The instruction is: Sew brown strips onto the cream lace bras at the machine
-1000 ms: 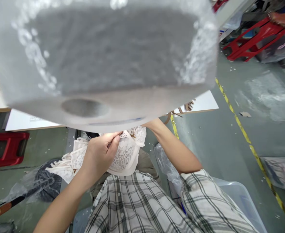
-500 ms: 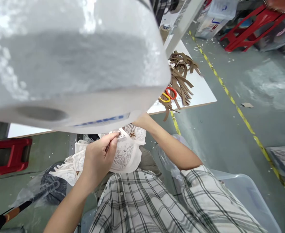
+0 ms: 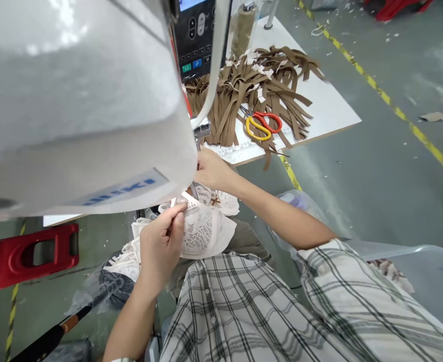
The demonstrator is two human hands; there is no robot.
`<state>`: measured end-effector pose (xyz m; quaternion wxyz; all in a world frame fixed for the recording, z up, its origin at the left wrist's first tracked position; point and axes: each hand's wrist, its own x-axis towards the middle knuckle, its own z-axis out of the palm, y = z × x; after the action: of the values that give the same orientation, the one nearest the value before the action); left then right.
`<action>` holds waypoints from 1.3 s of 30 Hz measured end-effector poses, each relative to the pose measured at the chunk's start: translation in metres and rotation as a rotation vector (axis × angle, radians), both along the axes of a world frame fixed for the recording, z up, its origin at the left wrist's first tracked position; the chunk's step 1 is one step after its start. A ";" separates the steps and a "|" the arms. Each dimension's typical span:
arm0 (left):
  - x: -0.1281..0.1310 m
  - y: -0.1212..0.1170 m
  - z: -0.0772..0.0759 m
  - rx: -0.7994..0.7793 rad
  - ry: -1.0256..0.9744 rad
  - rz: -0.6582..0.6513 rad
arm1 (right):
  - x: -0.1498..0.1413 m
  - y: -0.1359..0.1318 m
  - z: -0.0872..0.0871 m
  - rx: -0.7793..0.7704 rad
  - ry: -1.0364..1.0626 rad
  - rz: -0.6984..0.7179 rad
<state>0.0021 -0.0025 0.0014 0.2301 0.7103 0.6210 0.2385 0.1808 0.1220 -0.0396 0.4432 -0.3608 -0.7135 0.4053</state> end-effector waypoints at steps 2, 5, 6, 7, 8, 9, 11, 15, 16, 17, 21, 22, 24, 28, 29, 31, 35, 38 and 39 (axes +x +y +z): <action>0.000 0.000 0.000 0.002 -0.002 0.002 | 0.000 0.000 -0.001 0.013 0.006 0.002; 0.000 -0.001 0.001 0.009 0.001 0.002 | -0.001 0.002 -0.004 0.044 -0.001 -0.018; 0.001 -0.001 0.001 0.015 0.004 0.005 | -0.001 0.003 -0.006 0.055 0.000 -0.026; 0.001 -0.001 0.001 0.020 0.008 0.007 | -0.002 0.004 -0.007 0.063 0.002 -0.032; 0.001 -0.001 0.001 0.023 0.013 0.009 | -0.002 0.004 -0.009 0.068 0.007 -0.038; 0.001 -0.001 0.001 0.029 0.019 0.013 | -0.003 0.005 -0.011 0.068 0.012 -0.043; 0.001 -0.001 0.001 0.037 0.031 0.021 | -0.004 0.006 -0.013 0.064 0.022 -0.049; -0.001 -0.003 -0.002 0.071 0.043 0.038 | -0.005 0.006 -0.018 0.074 0.064 -0.060; -0.002 -0.003 -0.003 0.080 0.050 0.043 | -0.005 0.006 -0.018 0.077 0.074 -0.062; -0.003 -0.004 -0.005 0.090 0.059 0.049 | -0.005 0.006 -0.019 0.080 0.079 -0.062; -0.008 -0.002 -0.012 0.123 0.075 0.069 | -0.007 0.004 -0.017 0.065 0.064 -0.084; -0.008 -0.001 -0.013 0.126 0.070 0.071 | -0.008 0.003 -0.016 0.054 0.061 -0.091; -0.009 0.001 -0.016 0.121 0.050 0.073 | -0.007 0.000 -0.012 0.039 0.056 -0.098; -0.011 -0.002 -0.019 0.067 0.009 0.034 | -0.002 -0.008 -0.003 0.031 0.008 -0.061; -0.011 -0.004 -0.020 0.065 0.015 0.015 | 0.000 -0.009 -0.002 0.021 -0.004 -0.051; -0.011 -0.008 -0.021 0.156 0.064 0.003 | 0.001 -0.011 -0.002 0.003 -0.017 -0.047; -0.003 -0.013 -0.025 0.477 0.224 0.031 | -0.001 -0.011 -0.006 0.031 -0.061 -0.057; 0.009 -0.015 -0.030 0.490 0.270 -0.067 | -0.005 -0.011 -0.009 0.080 -0.113 -0.094; 0.012 -0.015 -0.032 0.487 0.280 -0.087 | -0.007 -0.011 -0.010 0.091 -0.124 -0.106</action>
<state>0.0145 -0.0176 -0.0308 -0.0251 0.7967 0.5400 0.2701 0.1742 0.1112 -0.0496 0.4351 -0.4019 -0.7371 0.3255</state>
